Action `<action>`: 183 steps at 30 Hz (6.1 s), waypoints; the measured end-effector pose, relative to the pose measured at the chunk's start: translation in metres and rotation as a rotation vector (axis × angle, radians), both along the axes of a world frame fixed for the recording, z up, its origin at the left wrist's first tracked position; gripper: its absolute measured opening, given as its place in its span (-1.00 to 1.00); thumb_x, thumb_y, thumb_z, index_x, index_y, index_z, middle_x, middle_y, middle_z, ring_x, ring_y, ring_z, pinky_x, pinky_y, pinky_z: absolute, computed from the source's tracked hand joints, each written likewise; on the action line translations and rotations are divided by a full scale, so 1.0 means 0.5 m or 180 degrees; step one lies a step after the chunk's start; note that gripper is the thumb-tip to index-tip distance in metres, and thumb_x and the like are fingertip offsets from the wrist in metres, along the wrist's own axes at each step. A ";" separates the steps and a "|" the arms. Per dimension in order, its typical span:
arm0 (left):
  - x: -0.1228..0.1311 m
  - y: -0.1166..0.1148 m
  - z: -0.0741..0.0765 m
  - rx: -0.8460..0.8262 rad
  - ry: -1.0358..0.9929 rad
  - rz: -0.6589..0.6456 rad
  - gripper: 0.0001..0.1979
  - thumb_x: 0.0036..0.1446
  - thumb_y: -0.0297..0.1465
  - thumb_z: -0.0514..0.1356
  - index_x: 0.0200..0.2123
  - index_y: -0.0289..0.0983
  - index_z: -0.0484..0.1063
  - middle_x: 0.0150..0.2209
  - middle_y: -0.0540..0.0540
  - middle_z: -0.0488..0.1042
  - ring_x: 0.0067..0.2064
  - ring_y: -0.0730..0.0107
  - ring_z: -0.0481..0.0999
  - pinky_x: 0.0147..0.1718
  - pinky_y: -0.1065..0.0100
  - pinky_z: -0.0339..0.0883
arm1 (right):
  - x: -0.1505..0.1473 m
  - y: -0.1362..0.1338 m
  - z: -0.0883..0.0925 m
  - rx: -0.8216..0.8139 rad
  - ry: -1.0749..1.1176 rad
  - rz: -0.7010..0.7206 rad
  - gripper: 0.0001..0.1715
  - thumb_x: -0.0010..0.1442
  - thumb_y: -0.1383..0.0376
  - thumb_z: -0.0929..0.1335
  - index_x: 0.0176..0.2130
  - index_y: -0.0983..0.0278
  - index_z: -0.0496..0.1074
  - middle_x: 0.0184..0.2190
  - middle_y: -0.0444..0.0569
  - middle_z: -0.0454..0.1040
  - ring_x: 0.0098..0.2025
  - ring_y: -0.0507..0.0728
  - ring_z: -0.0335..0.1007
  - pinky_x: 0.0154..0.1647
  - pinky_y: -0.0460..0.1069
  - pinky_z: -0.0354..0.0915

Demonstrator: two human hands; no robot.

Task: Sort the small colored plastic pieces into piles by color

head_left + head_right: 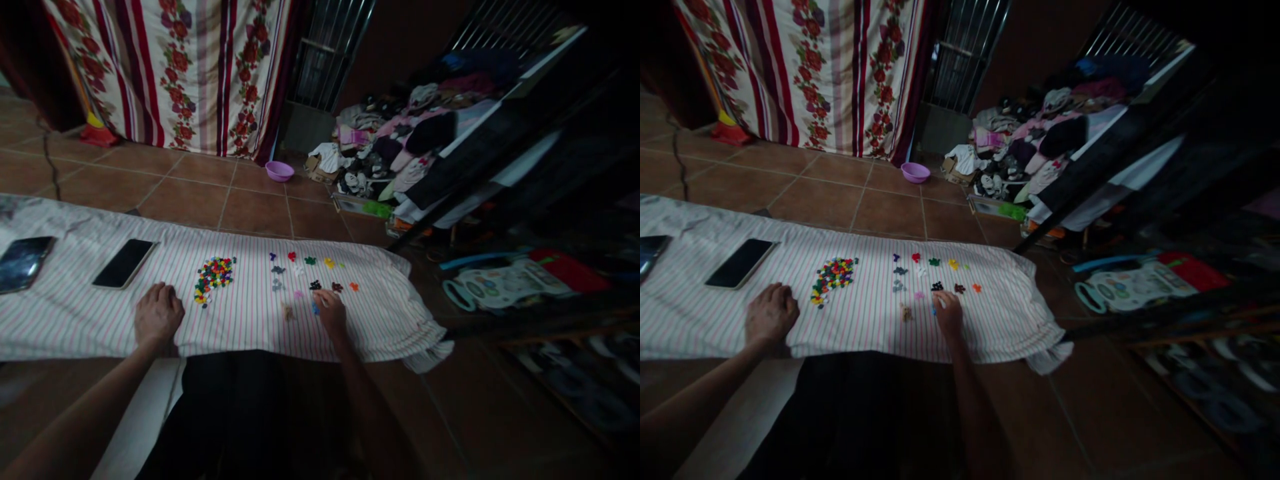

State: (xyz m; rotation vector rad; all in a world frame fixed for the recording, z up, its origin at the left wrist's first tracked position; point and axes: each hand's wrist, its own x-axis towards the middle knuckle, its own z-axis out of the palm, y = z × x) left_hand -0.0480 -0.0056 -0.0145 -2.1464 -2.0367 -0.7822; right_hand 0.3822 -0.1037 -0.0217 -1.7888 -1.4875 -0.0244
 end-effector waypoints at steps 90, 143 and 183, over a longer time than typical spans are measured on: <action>0.003 -0.008 0.020 0.0010 -0.0252 -0.0201 -0.67 0.13 -0.40 0.02 -0.11 -0.38 0.47 0.01 -0.42 0.47 0.14 -0.15 0.42 0.10 -0.13 0.30 | -0.213 -0.018 -0.018 -0.0253 -0.0555 0.0797 -0.80 0.33 0.34 0.26 -0.23 0.24 0.49 -0.24 0.02 0.46 -0.12 0.18 0.30 -0.04 0.07 0.25; 0.002 -0.005 0.018 -0.0100 -0.0335 -0.0179 -0.64 0.14 -0.40 0.01 -0.11 -0.47 0.46 0.05 -0.48 0.45 0.18 -0.12 0.38 0.13 -0.11 0.27 | -0.196 0.006 -0.030 -0.0112 0.0251 -0.0456 -0.67 0.26 0.32 0.18 -0.31 0.26 0.50 -0.26 0.05 0.55 -0.15 0.15 0.44 -0.03 0.02 0.30; 0.002 -0.008 0.010 -0.0098 -0.0302 -0.0078 -0.64 0.12 -0.39 0.02 -0.07 -0.40 0.45 0.09 -0.43 0.43 0.16 -0.05 0.37 0.12 0.00 0.22 | -0.182 -0.002 -0.028 0.0295 0.1531 -0.0502 -0.68 0.13 0.20 0.21 -0.45 0.20 0.49 -0.38 -0.05 0.59 -0.23 0.16 0.50 -0.10 0.04 0.36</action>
